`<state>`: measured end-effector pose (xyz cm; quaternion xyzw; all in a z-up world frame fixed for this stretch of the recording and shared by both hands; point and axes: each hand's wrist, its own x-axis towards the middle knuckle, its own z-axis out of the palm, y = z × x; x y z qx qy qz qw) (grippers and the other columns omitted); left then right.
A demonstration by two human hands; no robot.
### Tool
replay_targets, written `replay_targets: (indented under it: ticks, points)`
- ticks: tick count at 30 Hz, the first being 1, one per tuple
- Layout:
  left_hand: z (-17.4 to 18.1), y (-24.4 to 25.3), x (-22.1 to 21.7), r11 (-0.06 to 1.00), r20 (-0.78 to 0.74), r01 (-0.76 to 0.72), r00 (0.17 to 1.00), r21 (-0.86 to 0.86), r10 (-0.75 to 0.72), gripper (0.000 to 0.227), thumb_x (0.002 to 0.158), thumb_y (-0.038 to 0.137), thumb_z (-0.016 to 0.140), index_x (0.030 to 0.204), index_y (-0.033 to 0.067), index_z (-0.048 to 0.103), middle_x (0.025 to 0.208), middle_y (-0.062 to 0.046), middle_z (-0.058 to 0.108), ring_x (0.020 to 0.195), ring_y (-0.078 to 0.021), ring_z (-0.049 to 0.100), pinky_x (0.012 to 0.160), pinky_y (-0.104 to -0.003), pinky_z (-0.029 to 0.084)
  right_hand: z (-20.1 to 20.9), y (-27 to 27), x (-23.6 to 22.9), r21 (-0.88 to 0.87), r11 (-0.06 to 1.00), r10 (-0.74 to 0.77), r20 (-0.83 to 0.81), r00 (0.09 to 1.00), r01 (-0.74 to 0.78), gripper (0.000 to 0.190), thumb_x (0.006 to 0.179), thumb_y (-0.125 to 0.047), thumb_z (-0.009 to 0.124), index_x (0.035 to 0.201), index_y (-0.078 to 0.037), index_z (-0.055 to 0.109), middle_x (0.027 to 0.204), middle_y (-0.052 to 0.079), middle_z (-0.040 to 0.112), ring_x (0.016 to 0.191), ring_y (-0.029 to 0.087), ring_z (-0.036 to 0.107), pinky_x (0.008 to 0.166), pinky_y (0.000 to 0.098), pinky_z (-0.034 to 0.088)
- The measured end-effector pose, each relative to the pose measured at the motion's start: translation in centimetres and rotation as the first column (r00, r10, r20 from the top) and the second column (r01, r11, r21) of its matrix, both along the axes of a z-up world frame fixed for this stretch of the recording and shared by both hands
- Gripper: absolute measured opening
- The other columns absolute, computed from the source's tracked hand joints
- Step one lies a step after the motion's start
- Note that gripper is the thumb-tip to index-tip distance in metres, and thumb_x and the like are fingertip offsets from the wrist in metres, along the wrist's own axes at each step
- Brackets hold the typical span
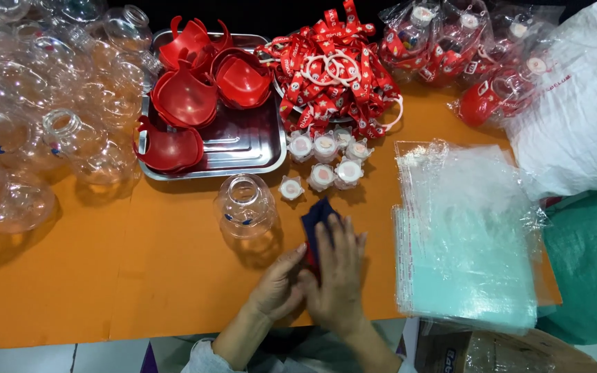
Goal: Cleaning a clear plastic sphere with a cloth and then attaching a red lanyard to a small plastic container.
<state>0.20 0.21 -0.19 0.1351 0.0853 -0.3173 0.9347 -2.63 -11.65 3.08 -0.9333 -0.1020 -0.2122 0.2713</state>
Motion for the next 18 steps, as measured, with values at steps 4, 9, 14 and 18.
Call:
replay_targets:
  ticks: [4, 9, 14, 18]
  points:
    - [-0.9, 0.1, -0.1, 0.998, -0.128, -0.061, 0.99, 0.006, 0.061, 0.036, 0.1, 0.017, 0.055, 0.131, 0.0003, 0.063, 0.136, -0.018, 0.065, 0.13, -0.0284, 0.059, 0.117, -0.044, 0.044, -1.5, 1.1, -2.3, -0.023, 0.994, 0.105, 0.002, 0.994, -0.105, 0.072, 0.107, -0.056, 0.028, 0.163, -0.011, 0.023, 0.173, 0.01, 0.017, 0.162, 0.04, 0.006, 0.13, 0.0612, 0.0]
    - [0.3, -0.1, -0.2, 0.999, -0.078, -0.046, 0.996, 0.023, 0.048, 0.039, 0.099, 0.016, 0.057, 0.134, -0.0006, 0.062, 0.135, -0.017, 0.066, 0.127, -0.0267, 0.061, 0.115, -0.04, 0.044, 0.2, 0.0, -0.7, 0.056, 0.994, 0.093, -0.008, 0.996, -0.092, 0.062, 0.107, -0.044, 0.038, 0.162, -0.016, 0.031, 0.173, 0.01, 0.021, 0.162, 0.045, 0.007, 0.128, 0.0654, -0.002]
    - [1.4, 0.1, -0.2, 1.0, 0.176, 0.03, 0.984, 0.005, -0.031, 0.034, 0.105, 0.023, 0.053, 0.125, 0.0018, 0.07, 0.128, -0.014, 0.07, 0.122, -0.0251, 0.061, 0.111, -0.04, 0.042, 1.4, -1.5, 2.3, 0.194, 0.981, 0.023, -0.051, 0.998, -0.012, 0.065, 0.107, -0.052, 0.026, 0.148, -0.007, 0.048, 0.153, 0.019, 0.049, 0.149, 0.04, 0.036, 0.124, 0.0656, 0.008]
    - [-3.2, 0.4, -0.1, 0.997, -0.203, -0.031, 0.979, -0.064, 0.018, 0.019, 0.101, 0.018, 0.062, 0.1, 0.0042, 0.076, 0.099, -0.008, 0.078, 0.093, -0.0168, 0.072, 0.088, -0.028, 0.058, 0.4, 0.0, 0.6, 0.073, 0.997, 0.008, -0.022, 1.0, -0.006, 0.066, 0.107, -0.052, 0.026, 0.155, -0.008, 0.037, 0.161, 0.02, 0.04, 0.153, 0.041, 0.03, 0.127, 0.0653, 0.007]
